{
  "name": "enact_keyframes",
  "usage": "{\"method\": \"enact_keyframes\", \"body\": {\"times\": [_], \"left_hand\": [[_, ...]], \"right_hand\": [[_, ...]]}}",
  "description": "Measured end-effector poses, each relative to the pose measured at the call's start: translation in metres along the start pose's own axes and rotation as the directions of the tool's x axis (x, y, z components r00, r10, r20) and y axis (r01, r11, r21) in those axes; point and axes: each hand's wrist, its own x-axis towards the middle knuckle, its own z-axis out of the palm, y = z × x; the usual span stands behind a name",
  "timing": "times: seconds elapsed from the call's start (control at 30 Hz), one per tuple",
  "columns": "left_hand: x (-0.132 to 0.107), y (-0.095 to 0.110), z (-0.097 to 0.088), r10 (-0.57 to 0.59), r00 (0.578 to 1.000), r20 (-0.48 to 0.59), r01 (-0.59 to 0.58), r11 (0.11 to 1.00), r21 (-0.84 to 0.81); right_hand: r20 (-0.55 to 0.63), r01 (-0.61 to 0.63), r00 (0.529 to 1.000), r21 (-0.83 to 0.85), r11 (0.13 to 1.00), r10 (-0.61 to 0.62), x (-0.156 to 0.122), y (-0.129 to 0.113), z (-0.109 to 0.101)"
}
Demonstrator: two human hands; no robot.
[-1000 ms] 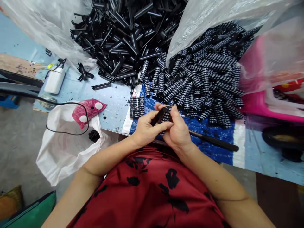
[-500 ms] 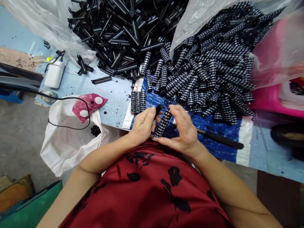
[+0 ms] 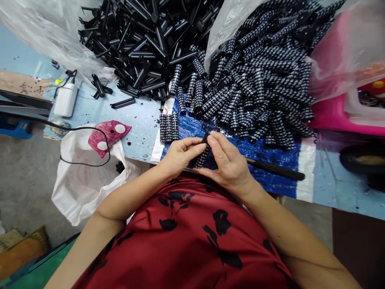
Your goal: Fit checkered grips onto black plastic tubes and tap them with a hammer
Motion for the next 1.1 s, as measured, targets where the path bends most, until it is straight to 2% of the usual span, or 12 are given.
{"method": "enact_keyframes", "body": {"times": [0.1,0.2,0.23,0.3,0.37,0.43,0.53,0.7,0.83,0.97,1.03,1.1], "left_hand": [[0.005,-0.009,-0.004,-0.062,0.998,0.000,0.062,0.997,-0.043],[0.011,-0.018,-0.010,0.168,0.986,0.000,-0.164,0.962,0.217],[0.013,-0.019,-0.012,0.265,0.964,0.026,-0.256,0.891,0.375],[0.018,-0.017,-0.016,0.367,0.921,0.129,-0.354,0.652,0.670],[0.023,-0.011,-0.018,0.334,0.918,0.213,-0.343,0.401,0.849],[0.028,-0.003,-0.017,0.247,0.942,0.227,-0.290,0.261,0.920],[0.035,0.006,-0.015,0.135,0.972,0.194,-0.224,0.267,0.937],[0.043,0.011,-0.013,0.039,0.989,0.143,-0.147,0.364,0.920],[0.053,0.016,-0.015,-0.007,0.983,0.182,-0.166,0.375,0.912],[0.065,0.017,-0.014,-0.092,0.976,0.195,-0.153,0.346,0.926],[0.067,0.014,-0.009,-0.083,0.979,0.184,-0.152,0.297,0.943],[0.063,0.012,-0.005,-0.033,0.983,0.181,-0.166,0.261,0.951]], "right_hand": [[0.055,-0.036,0.998,0.053,0.998,0.033,-0.011,0.007,-0.009],[0.114,-0.120,0.985,-0.097,0.988,0.131,-0.038,0.022,-0.029],[0.112,-0.169,0.974,-0.236,0.957,0.199,-0.050,0.028,-0.037],[0.134,-0.213,0.946,-0.434,0.875,0.296,-0.069,0.037,-0.050],[0.133,-0.199,0.946,-0.476,0.856,0.294,-0.079,0.039,-0.059],[0.087,-0.199,0.962,-0.423,0.884,0.258,-0.075,0.033,-0.062],[-0.022,-0.237,0.970,-0.319,0.918,0.242,-0.055,0.022,-0.061],[0.162,-0.155,0.960,-0.375,0.914,0.229,-0.033,0.020,-0.059],[0.059,-0.089,0.993,-0.192,0.977,0.102,-0.031,0.010,-0.057],[0.137,0.045,0.990,-0.102,0.994,-0.031,-0.038,-0.002,-0.048],[0.173,0.020,0.985,-0.100,0.995,-0.002,-0.043,-0.001,-0.046],[0.118,-0.047,0.992,-0.072,0.996,0.055,-0.047,0.005,-0.048]]}}
